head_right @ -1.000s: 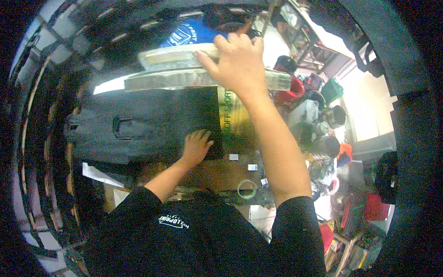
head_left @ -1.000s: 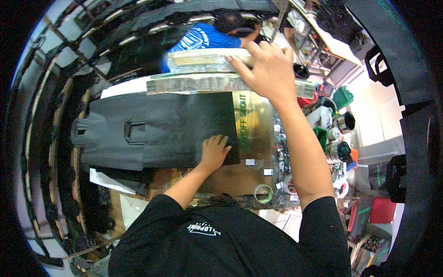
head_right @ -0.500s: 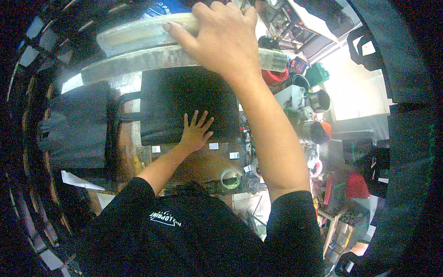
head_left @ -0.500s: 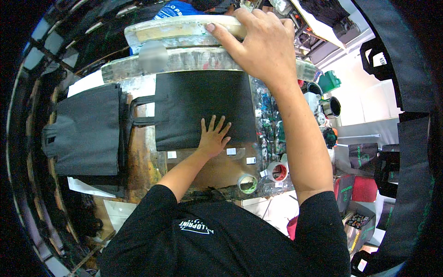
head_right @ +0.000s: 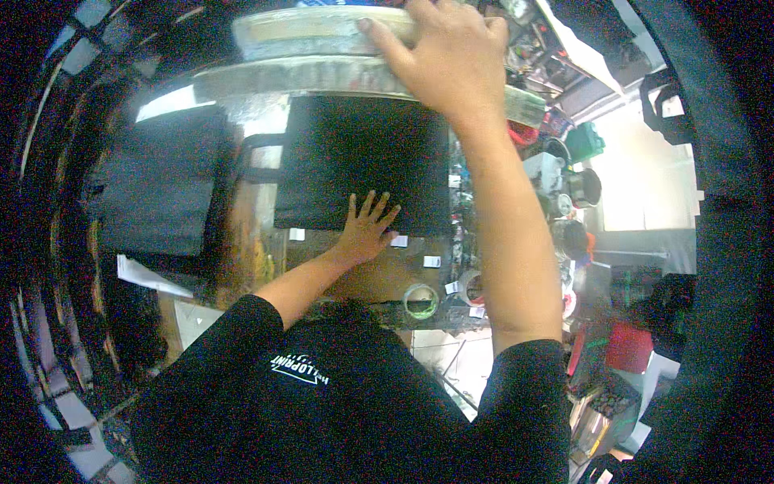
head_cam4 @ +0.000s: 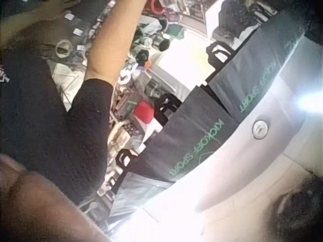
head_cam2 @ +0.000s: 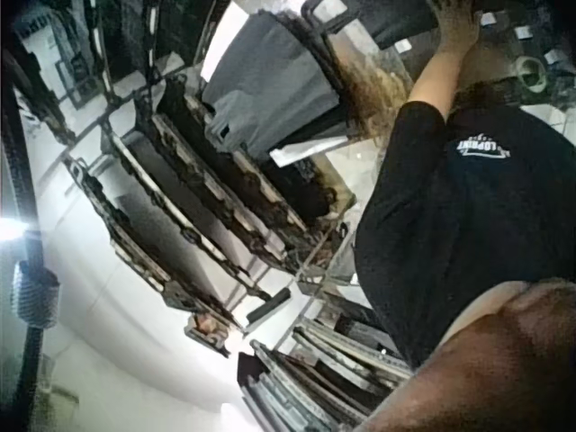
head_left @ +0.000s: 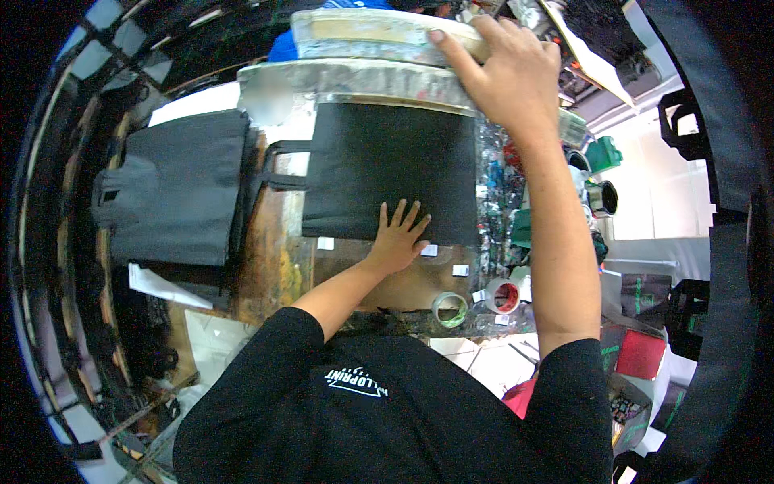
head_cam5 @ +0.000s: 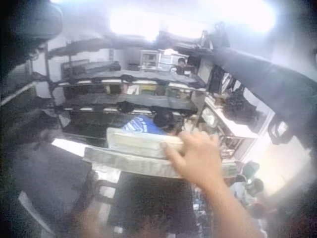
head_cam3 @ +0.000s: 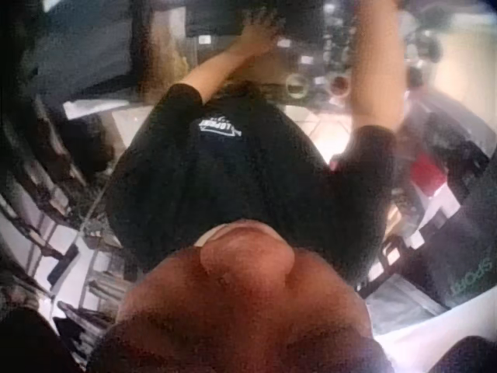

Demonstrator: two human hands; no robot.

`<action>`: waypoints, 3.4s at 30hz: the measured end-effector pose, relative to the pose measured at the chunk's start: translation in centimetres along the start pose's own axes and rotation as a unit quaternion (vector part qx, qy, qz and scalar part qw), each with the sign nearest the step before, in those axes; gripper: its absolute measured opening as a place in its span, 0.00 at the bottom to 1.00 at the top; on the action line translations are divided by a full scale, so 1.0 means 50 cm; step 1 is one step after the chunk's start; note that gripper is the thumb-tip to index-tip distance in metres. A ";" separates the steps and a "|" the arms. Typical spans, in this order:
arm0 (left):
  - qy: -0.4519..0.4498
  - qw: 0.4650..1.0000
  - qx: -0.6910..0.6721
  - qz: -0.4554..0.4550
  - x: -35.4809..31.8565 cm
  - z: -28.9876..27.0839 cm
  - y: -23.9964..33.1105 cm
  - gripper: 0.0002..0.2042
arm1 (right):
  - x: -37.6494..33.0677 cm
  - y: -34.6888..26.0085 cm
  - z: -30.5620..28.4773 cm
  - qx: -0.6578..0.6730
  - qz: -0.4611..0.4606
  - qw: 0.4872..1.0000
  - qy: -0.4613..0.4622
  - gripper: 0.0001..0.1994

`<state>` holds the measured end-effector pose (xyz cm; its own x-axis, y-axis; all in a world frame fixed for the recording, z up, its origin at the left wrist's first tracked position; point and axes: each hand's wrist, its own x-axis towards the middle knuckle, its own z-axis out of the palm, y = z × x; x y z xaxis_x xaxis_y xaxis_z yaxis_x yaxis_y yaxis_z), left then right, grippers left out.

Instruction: The person performs screen printing on black tote bags using a green ink-filled screen and a squeegee. They repeatedly pull the squeegee across the screen to transfer the design onto the bags, then lift the screen to reveal the printed logo. Another person in the background assists by moving the printed bags to a drying rack.

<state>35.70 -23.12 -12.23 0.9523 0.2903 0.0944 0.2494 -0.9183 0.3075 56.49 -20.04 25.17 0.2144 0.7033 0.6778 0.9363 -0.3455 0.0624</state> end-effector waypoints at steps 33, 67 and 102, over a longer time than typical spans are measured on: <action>0.266 0.521 -0.810 -0.046 -0.180 -0.431 -0.070 0.51 | -0.253 -0.096 -0.026 0.042 0.021 0.993 -0.106 0.27; 0.177 0.437 -0.806 -0.359 -0.258 -0.347 -0.064 0.60 | -0.402 -0.072 0.086 0.081 0.008 0.946 -0.315 0.33; -0.254 0.464 -0.682 -0.505 -0.295 -0.201 -0.246 0.52 | -0.123 0.114 0.641 0.022 -0.002 0.927 -0.373 0.38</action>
<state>16.79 -13.40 -7.91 0.4759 -0.0327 -0.8789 0.6004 0.7423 0.2975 69.44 -6.44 -2.11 0.3280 0.9445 -0.0198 0.9446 -0.3276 0.0220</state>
